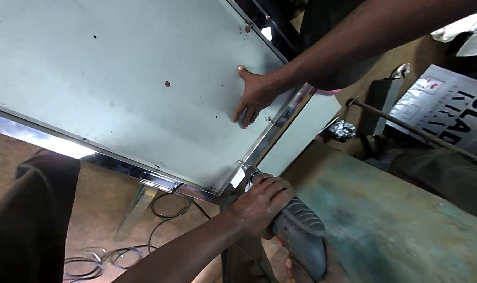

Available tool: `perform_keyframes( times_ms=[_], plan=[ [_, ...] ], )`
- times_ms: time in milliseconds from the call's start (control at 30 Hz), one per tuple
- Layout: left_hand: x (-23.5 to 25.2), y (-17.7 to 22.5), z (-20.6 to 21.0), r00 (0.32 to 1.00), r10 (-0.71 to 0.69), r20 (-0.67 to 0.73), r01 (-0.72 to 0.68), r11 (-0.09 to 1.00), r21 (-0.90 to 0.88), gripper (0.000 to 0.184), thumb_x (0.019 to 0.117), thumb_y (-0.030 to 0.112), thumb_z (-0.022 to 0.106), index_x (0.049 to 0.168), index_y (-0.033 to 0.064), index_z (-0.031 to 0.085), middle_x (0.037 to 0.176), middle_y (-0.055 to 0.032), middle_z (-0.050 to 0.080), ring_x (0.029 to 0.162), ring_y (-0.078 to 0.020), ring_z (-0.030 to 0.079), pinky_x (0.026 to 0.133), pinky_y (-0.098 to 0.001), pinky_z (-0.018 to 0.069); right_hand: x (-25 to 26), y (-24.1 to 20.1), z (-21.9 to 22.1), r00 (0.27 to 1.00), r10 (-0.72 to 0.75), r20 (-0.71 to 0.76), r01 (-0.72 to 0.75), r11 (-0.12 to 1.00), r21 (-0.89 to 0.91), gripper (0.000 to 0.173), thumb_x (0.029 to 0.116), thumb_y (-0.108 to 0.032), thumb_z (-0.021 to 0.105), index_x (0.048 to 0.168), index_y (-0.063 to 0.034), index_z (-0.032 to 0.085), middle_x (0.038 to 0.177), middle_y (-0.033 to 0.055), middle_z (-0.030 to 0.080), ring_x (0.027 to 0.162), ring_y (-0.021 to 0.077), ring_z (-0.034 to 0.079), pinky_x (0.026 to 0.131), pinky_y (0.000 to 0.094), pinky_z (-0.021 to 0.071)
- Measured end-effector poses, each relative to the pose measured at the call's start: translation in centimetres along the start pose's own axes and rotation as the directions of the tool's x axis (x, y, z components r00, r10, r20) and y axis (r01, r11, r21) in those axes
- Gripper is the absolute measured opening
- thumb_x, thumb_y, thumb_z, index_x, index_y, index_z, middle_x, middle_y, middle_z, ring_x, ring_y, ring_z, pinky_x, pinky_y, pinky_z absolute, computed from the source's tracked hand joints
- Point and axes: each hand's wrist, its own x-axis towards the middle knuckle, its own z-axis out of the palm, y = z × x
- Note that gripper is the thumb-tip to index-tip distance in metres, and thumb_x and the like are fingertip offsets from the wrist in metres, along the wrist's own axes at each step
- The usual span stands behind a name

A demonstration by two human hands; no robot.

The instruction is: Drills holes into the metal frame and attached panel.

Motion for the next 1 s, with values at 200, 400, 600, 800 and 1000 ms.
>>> perform_keyframes(
  times_ms=[200, 400, 600, 800, 1000],
  plan=[
    [-0.03, -0.06, 0.04, 0.999, 0.002, -0.037, -0.002, 1.0, -0.002, 0.08, 0.0587, 0.031, 0.09, 0.128, 0.004, 0.06, 0.129, -0.0163, 0.065, 0.127, -0.034, 0.059, 0.112, -0.0538, 0.0426, 0.12, -0.39, -0.12, 0.999, -0.031, 0.012, 0.031, 1.0, 0.001, 0.074, 0.0846, -0.007, 0.074, 0.142, 0.0182, 0.035, 0.109, 0.0213, 0.071, 0.092, 0.0227, 0.075, 0.084, 0.0417, 0.0639],
    [0.01, -0.06, -0.17, 1.0, -0.003, -0.027, 0.003, 1.0, -0.004, 0.078, 0.0601, 0.027, 0.089, 0.129, 0.0043, 0.06, 0.13, -0.016, 0.065, 0.127, -0.0334, 0.059, 0.113, -0.0522, 0.0423, 0.15, -0.35, 0.07, 1.0, 0.004, 0.017, -0.005, 0.999, 0.042, 0.077, 0.0832, -0.007, 0.074, 0.144, 0.0157, 0.033, 0.101, 0.0169, 0.072, 0.082, 0.0218, 0.075, 0.074, 0.0416, 0.0653],
    [-0.29, -0.31, -0.11, 0.999, 0.023, -0.029, -0.023, 1.0, -0.019, 0.077, 0.0612, 0.027, 0.089, 0.128, 0.0036, 0.06, 0.129, -0.0171, 0.065, 0.127, -0.0346, 0.059, 0.113, -0.0537, 0.0414, -0.09, -0.88, 0.24, 0.999, 0.04, 0.004, -0.04, 0.999, -0.017, 0.079, 0.0836, -0.009, 0.077, 0.143, 0.0172, 0.033, 0.11, 0.0249, 0.067, 0.085, 0.0251, 0.074, 0.081, 0.0429, 0.0634],
    [-0.36, -0.24, -0.25, 1.0, 0.014, -0.02, -0.015, 1.0, -0.027, 0.074, 0.0636, 0.025, 0.088, 0.128, 0.0037, 0.06, 0.13, -0.0163, 0.065, 0.128, -0.0339, 0.059, 0.114, -0.0532, 0.041, -0.2, -0.59, 0.56, 1.0, 0.01, 0.002, -0.01, 1.0, 0.012, 0.079, 0.0839, -0.01, 0.077, 0.144, 0.0165, 0.033, 0.112, 0.0211, 0.069, 0.093, 0.022, 0.074, 0.084, 0.0407, 0.0635],
    [-0.32, -0.45, -0.17, 0.999, 0.027, -0.03, -0.028, 0.999, -0.029, 0.071, 0.0663, 0.028, 0.086, 0.128, 0.0042, 0.06, 0.129, -0.0162, 0.065, 0.126, -0.0333, 0.059, 0.113, -0.0527, 0.042, -0.18, -0.44, 0.66, 1.0, 0.004, -0.012, -0.005, 1.0, -0.007, 0.079, 0.0833, -0.011, 0.078, 0.143, 0.0177, 0.034, 0.111, 0.021, 0.071, 0.093, 0.0223, 0.075, 0.084, 0.041, 0.0635]
  ],
)
